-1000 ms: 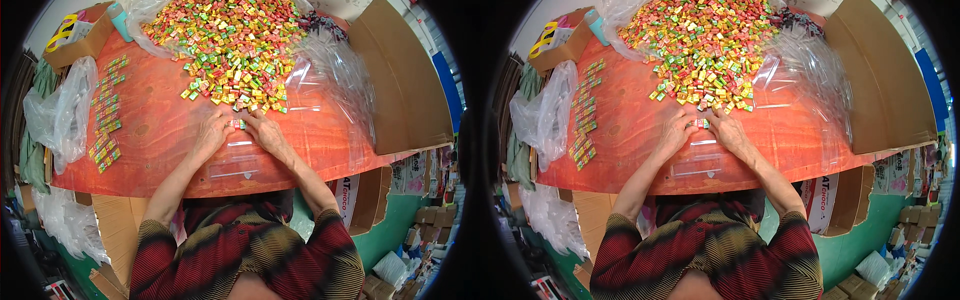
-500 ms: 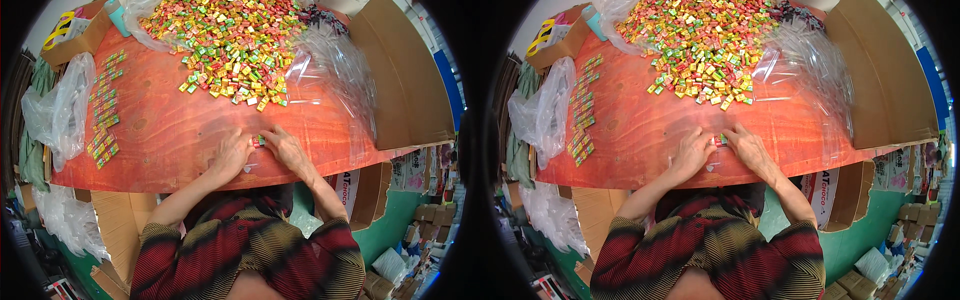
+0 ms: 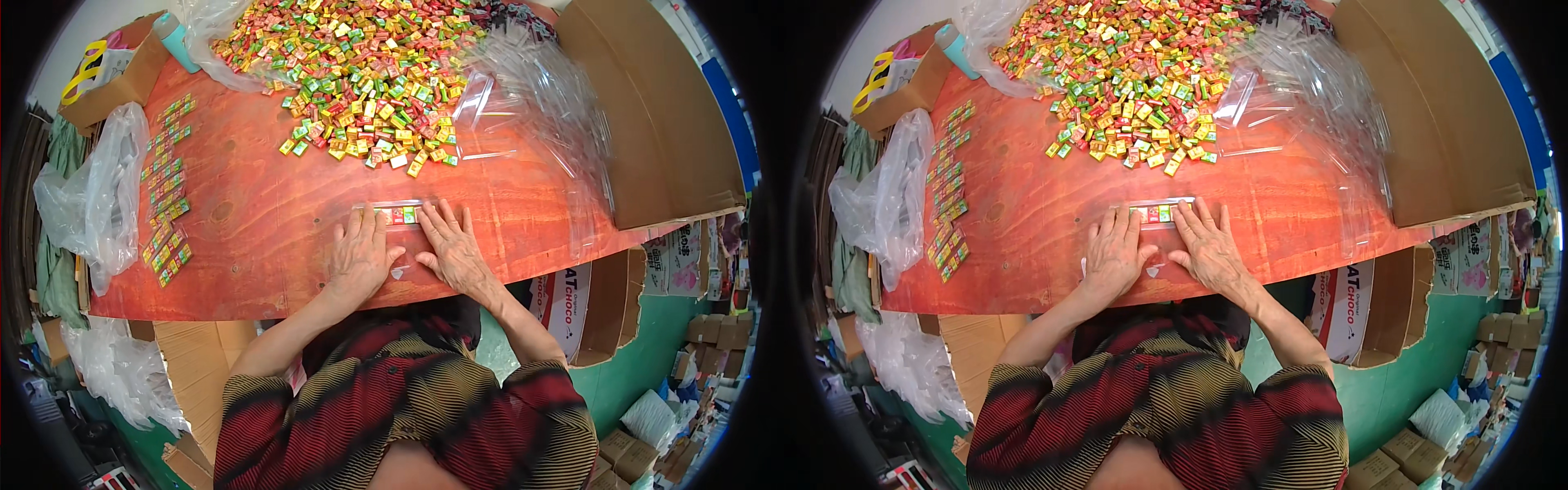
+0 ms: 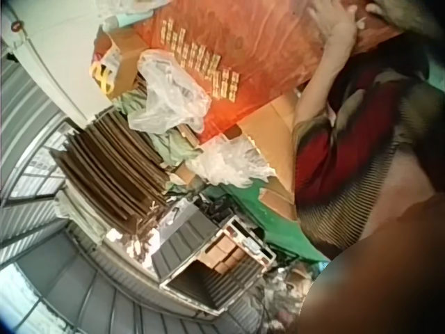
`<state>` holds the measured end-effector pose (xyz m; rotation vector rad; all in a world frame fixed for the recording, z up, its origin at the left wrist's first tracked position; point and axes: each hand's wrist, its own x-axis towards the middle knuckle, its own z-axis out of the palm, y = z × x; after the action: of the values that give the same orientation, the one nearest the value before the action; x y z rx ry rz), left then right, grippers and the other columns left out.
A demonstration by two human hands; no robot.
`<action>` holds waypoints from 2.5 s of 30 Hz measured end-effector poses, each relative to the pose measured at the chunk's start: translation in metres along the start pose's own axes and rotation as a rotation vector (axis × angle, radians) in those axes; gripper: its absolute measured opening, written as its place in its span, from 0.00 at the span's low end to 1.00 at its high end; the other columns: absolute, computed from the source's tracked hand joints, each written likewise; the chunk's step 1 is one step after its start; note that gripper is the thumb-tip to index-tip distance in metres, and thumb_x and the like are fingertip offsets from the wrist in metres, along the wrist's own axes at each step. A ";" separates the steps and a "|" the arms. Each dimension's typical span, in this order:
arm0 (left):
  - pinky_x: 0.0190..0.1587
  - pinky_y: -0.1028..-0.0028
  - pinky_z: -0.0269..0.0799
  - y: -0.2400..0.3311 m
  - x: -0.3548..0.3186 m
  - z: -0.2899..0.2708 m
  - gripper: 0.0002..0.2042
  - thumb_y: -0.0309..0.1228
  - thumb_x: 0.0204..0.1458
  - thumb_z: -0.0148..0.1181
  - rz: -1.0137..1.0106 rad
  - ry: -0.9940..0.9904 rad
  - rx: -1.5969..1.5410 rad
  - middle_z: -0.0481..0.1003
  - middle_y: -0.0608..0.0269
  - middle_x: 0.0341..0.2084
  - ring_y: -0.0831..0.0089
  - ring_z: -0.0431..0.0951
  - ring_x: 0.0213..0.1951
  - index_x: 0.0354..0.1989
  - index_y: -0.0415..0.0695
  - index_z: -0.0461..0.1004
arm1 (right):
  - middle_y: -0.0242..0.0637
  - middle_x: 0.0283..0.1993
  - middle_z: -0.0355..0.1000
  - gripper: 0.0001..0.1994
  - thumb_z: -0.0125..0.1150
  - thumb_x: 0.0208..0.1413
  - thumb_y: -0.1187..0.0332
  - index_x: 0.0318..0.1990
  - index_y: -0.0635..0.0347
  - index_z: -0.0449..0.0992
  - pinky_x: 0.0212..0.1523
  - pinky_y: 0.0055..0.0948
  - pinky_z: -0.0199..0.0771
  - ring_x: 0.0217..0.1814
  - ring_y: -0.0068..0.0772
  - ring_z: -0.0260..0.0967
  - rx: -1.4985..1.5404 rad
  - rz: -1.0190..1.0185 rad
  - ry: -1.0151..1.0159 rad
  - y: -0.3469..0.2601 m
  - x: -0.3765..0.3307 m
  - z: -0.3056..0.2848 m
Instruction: The recorder is sorting small, colorful rectangular packets into organized rows on a work table.
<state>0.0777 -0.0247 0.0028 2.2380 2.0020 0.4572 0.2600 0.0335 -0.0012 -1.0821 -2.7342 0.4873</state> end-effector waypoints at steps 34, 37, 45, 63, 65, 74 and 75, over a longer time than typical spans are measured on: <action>0.57 0.57 0.51 -0.071 0.079 -0.004 0.20 0.34 0.50 0.51 -0.084 0.315 0.059 0.56 0.48 0.56 0.50 0.55 0.58 0.52 0.42 0.64 | 0.39 0.50 0.63 0.14 0.57 0.45 0.71 0.43 0.54 0.72 0.47 0.40 0.60 0.52 0.42 0.59 -0.138 -0.032 0.479 0.004 0.118 0.007; 0.57 0.55 0.51 -0.071 0.086 0.011 0.20 0.33 0.50 0.51 -0.098 0.309 -0.068 0.55 0.46 0.57 0.48 0.53 0.58 0.52 0.42 0.64 | 0.38 0.52 0.61 0.15 0.57 0.44 0.70 0.44 0.52 0.72 0.49 0.41 0.59 0.54 0.42 0.58 -0.135 -0.070 0.441 0.009 0.116 0.012; 0.54 0.55 0.54 -0.046 0.027 0.015 0.16 0.27 0.47 0.52 0.018 0.281 -0.211 0.57 0.45 0.54 0.46 0.59 0.53 0.47 0.42 0.67 | 0.38 0.50 0.65 0.12 0.57 0.45 0.72 0.40 0.51 0.75 0.54 0.42 0.55 0.56 0.44 0.57 0.029 -0.151 0.358 0.001 0.065 0.014; 0.36 0.64 0.67 -0.069 0.026 0.001 0.12 0.23 0.43 0.57 -0.118 0.125 -0.307 0.66 0.53 0.29 0.55 0.70 0.34 0.38 0.41 0.68 | 0.43 0.34 0.65 0.13 0.57 0.46 0.70 0.40 0.61 0.69 0.35 0.38 0.68 0.38 0.45 0.66 0.145 -0.045 0.258 -0.038 0.062 0.016; 0.35 0.64 0.67 -0.071 0.028 -0.006 0.11 0.23 0.42 0.58 -0.081 0.126 -0.322 0.67 0.54 0.27 0.56 0.70 0.32 0.36 0.40 0.68 | 0.43 0.33 0.65 0.12 0.57 0.46 0.70 0.39 0.62 0.69 0.34 0.38 0.68 0.38 0.45 0.66 0.178 -0.021 0.252 -0.033 0.056 0.012; 0.32 0.66 0.66 -0.084 0.045 -0.012 0.09 0.23 0.38 0.60 -0.013 -0.033 -0.503 0.70 0.54 0.23 0.60 0.72 0.30 0.29 0.37 0.68 | 0.45 0.32 0.65 0.09 0.55 0.46 0.70 0.35 0.64 0.68 0.31 0.39 0.70 0.34 0.46 0.67 0.074 0.028 0.270 -0.034 0.053 0.014; 0.33 0.67 0.66 -0.079 0.046 -0.013 0.09 0.23 0.38 0.60 -0.017 -0.044 -0.547 0.70 0.54 0.22 0.60 0.72 0.30 0.29 0.37 0.68 | 0.45 0.32 0.65 0.09 0.56 0.46 0.69 0.34 0.63 0.68 0.30 0.39 0.70 0.34 0.46 0.67 0.065 0.057 0.274 -0.036 0.055 0.017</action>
<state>0.0026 0.0294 0.0009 1.8701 1.6167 0.8272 0.1925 0.0430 -0.0031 -1.1215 -2.4404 0.3990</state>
